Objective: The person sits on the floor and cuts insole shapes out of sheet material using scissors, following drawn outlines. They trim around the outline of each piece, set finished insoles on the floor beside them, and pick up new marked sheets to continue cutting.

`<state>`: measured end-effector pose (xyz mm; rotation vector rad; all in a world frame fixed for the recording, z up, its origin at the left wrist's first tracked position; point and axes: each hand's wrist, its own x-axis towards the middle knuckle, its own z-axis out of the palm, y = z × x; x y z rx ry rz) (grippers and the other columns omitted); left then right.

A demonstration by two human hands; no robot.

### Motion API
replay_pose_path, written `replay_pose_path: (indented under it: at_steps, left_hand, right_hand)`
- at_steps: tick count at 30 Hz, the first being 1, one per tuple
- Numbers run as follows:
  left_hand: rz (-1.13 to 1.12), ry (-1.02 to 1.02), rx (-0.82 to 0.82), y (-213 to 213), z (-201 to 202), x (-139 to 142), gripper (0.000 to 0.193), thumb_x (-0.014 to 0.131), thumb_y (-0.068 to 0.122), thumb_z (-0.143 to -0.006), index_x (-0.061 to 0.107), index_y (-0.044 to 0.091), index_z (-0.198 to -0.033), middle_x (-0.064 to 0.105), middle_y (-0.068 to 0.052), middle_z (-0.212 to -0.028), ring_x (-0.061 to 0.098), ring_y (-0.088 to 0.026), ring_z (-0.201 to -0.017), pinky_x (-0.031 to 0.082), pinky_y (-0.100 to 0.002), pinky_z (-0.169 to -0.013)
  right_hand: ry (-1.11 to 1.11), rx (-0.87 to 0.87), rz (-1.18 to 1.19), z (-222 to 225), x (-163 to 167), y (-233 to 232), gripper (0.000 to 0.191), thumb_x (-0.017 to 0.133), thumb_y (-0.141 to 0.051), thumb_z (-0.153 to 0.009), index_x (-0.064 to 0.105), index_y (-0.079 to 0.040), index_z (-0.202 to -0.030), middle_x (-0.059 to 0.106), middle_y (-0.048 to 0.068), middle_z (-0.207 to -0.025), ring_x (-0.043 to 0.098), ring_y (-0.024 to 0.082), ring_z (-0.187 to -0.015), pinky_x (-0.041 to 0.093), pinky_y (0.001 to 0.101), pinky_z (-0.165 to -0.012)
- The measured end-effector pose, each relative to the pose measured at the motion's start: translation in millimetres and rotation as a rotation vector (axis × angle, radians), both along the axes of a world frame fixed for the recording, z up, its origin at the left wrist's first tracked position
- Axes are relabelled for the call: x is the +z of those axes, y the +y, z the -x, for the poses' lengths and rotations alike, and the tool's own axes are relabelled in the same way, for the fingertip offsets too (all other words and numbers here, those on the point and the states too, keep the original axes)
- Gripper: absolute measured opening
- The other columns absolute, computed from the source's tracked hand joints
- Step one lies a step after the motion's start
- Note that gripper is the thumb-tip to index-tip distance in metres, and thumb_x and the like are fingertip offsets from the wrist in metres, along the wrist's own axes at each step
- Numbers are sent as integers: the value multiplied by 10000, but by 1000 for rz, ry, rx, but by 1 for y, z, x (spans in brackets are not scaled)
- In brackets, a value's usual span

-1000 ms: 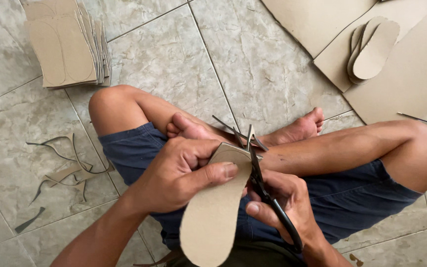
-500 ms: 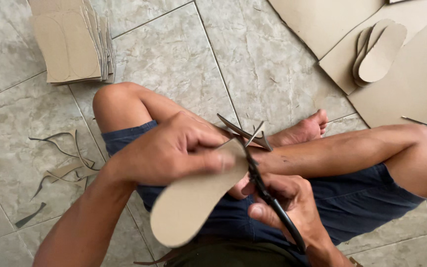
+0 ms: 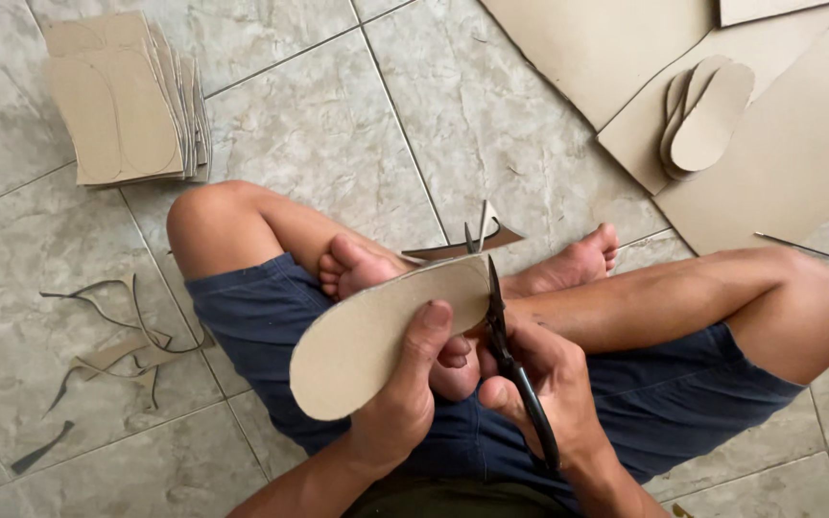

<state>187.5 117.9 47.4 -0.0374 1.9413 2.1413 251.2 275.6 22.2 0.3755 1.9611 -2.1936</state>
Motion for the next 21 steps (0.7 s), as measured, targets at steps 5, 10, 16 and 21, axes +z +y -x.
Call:
replay_pose_path:
  at_steps: [5,10,16,21]
  left_hand:
    - [-106,-149,-69,0,0,8,224,611,216,-1021,684,23,-932,639,-6,-737,605,-107,-698,482,-284,-654]
    - [80,257,-96,-14,12,8,206,628,189,-1070,640,26,-944,621,-2,-746,582,-123,-825,415,-329,-980]
    - [45,41,-197,-12,13,14,170,627,166,-1012,710,18,-997,685,-4,-787,662,-98,-784,526,-279,-770]
    - [-60,-93,-151,-16,18,11,158,698,162,-975,700,8,-944,634,-20,-717,590,-105,-637,463,-255,-580]
  right_hand:
    - [106,-5,-6,-3,-1,-1,733,719,-700,-852,637,-15,-1101,609,-26,-932,539,64,-865,444,219,-751]
    - [-57,-38,19,-17,-7,3,769,803,-671,-742,759,32,-1052,579,9,-729,492,94,-665,366,251,-583]
    - [24,1,41,-12,-8,7,762,766,-726,-795,680,-7,-1031,593,-16,-856,514,71,-791,394,239,-661]
    - [37,21,95,-11,-3,8,713,786,-699,-813,676,-15,-982,583,-13,-859,509,83,-794,385,248,-667]
